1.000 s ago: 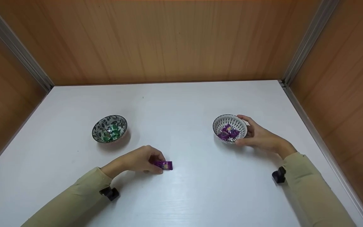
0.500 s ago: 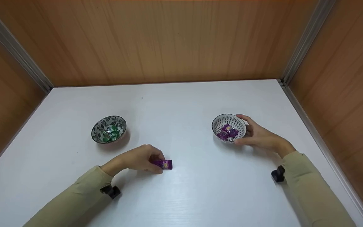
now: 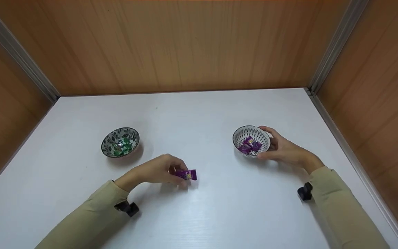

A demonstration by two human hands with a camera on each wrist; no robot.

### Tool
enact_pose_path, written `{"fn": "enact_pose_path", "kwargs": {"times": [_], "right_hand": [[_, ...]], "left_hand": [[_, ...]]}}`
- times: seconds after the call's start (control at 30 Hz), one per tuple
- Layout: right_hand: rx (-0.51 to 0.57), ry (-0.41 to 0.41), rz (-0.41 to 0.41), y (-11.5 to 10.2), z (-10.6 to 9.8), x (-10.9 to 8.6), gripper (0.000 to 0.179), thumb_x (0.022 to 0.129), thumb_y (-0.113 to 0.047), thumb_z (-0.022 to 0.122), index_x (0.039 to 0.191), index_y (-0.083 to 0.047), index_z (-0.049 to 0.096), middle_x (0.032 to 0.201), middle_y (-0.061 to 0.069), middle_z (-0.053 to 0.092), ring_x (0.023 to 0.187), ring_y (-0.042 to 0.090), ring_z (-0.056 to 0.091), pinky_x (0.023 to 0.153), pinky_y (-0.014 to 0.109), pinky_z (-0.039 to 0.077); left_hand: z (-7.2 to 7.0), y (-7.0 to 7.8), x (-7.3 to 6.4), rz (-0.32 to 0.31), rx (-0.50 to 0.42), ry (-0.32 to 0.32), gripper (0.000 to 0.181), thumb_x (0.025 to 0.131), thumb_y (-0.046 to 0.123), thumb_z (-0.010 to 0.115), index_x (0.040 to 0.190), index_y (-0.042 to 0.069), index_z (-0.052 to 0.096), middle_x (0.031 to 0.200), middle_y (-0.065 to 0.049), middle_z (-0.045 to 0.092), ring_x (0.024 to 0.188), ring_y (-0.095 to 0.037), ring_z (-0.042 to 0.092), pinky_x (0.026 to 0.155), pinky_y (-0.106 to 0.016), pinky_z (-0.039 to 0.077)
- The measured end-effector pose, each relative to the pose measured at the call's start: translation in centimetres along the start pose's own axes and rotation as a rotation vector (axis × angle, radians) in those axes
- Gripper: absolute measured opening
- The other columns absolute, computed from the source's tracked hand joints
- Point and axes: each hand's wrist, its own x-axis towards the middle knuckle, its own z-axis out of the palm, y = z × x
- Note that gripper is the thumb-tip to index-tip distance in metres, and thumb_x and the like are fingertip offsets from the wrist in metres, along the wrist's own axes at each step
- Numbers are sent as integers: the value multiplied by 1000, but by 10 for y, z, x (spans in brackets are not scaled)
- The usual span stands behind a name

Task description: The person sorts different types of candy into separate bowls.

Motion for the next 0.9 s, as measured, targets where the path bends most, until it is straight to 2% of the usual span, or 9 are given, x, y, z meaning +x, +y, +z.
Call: {"fn": "enact_pose_path", "kwargs": {"times": [0.2, 0.43, 0.63, 0.9], "right_hand": [[-11, 3, -3, -1, 0, -1, 94, 94, -11, 71, 162, -30, 9, 155, 24, 31, 138, 36, 38, 97, 28, 47], [-17, 12, 14, -1, 1, 0, 94, 94, -13, 72, 162, -32, 10, 154, 23, 32, 136, 36, 39, 96, 30, 48], [-2, 10, 7, 0, 1, -1, 94, 94, -11, 72, 162, -31, 9, 152, 24, 33, 133, 31, 44, 96, 30, 49], [-31, 13, 6, 0, 1, -1, 93, 94, -14, 72, 162, -31, 10, 152, 22, 35, 135, 36, 41, 97, 34, 48]], "left_hand": [[1, 10, 13, 35, -52, 19, 16, 87, 13, 82, 102, 10, 77, 83, 8, 69, 73, -9, 61, 64, -21, 50], [5, 19, 30, 29, -167, 20, 22, 88, 17, 82, 108, 10, 75, 86, 4, 69, 69, -8, 60, 61, -25, 53], [9, 29, 41, 36, -182, 11, 23, 89, 17, 81, 110, 10, 75, 88, 4, 68, 71, -8, 59, 62, -25, 54], [12, 40, 55, 50, -196, -1, 24, 92, 14, 78, 114, 6, 74, 90, 4, 70, 73, -8, 62, 65, -26, 56]]}}
